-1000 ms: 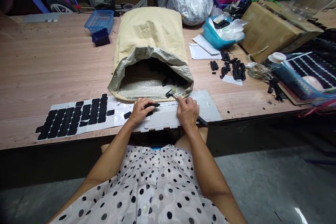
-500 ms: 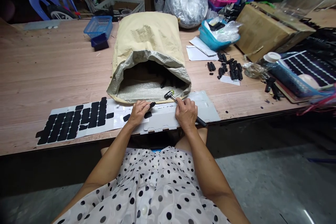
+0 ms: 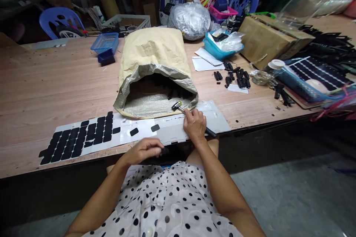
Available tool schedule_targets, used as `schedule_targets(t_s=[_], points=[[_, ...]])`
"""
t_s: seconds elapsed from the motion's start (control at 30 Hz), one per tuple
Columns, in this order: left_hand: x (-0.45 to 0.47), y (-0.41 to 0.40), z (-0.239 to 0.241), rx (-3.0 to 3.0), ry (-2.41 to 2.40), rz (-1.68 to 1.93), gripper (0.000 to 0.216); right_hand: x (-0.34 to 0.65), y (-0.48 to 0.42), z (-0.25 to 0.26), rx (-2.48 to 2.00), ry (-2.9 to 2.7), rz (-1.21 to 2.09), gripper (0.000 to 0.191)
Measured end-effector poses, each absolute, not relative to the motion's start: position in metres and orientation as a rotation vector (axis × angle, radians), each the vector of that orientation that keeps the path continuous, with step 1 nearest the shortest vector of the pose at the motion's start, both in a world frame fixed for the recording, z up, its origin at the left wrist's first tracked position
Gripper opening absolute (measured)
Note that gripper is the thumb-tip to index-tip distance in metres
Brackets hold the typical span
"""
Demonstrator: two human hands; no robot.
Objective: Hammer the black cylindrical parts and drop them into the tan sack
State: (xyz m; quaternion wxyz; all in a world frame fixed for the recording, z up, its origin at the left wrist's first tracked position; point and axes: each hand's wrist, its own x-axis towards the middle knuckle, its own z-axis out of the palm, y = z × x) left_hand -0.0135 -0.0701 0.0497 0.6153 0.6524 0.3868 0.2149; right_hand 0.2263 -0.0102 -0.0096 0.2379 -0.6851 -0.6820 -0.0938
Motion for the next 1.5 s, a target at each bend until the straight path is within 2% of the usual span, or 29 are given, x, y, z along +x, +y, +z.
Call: schedule_targets(t_s=[0.07,0.17,0.3,0.37,0.47,0.53,0.6,0.7,0.8,0.9,0.97,1.1,1.33,1.5], points=[[-0.008,-0.088,0.04,1.459,0.858,0.339,0.021,0.226,-0.01,-0.01,-1.884,-1.875,-0.258,0.033],[0.003,-0.104,0.006,1.539,1.056,0.252,0.012,0.227,-0.01,-0.011,-1.889,-1.882,-0.252,0.032],[0.009,-0.11,-0.048,1.637,1.41,0.155,0.017,0.226,-0.009,-0.011,-1.893,-1.879,-0.244,0.031],[0.006,-0.111,-0.059,1.681,1.444,0.186,0.023,0.226,-0.009,-0.01,-1.896,-1.88,-0.243,0.032],[0.001,-0.108,-0.045,1.771,1.192,0.282,0.023,0.225,-0.01,-0.01,-1.894,-1.884,-0.239,0.032],[0.0,-0.097,-0.019,1.773,0.9,0.357,0.018,0.225,-0.01,-0.01,-1.892,-1.883,-0.238,0.032],[0.003,-0.073,0.01,1.726,0.745,0.455,0.022,0.224,-0.01,-0.01,-1.886,-1.886,-0.24,0.032],[0.017,-0.015,0.045,1.697,1.03,0.622,0.027,0.224,-0.011,-0.01,-1.883,-1.883,-0.255,0.033],[0.04,0.05,0.058,1.716,1.518,0.814,0.018,0.223,-0.011,-0.009,-1.883,-1.879,-0.264,0.032],[0.063,0.095,0.054,1.755,1.867,0.763,0.01,0.222,-0.011,-0.008,-1.887,-1.885,-0.248,0.031],[0.071,0.108,0.049,1.762,1.978,0.648,0.013,0.221,-0.011,-0.008,-1.895,-1.88,-0.235,0.031],[0.061,0.103,0.046,1.824,1.905,0.54,0.009,0.22,-0.011,-0.007,-1.902,-1.862,-0.238,0.031],[0.004,0.033,0.036,1.862,1.44,0.699,0.016,0.221,-0.011,-0.006,-1.911,-1.865,-0.222,0.032],[-0.008,-0.001,0.022,1.893,1.39,0.753,0.02,0.224,-0.012,-0.004,-1.943,-1.864,-0.201,0.033]])
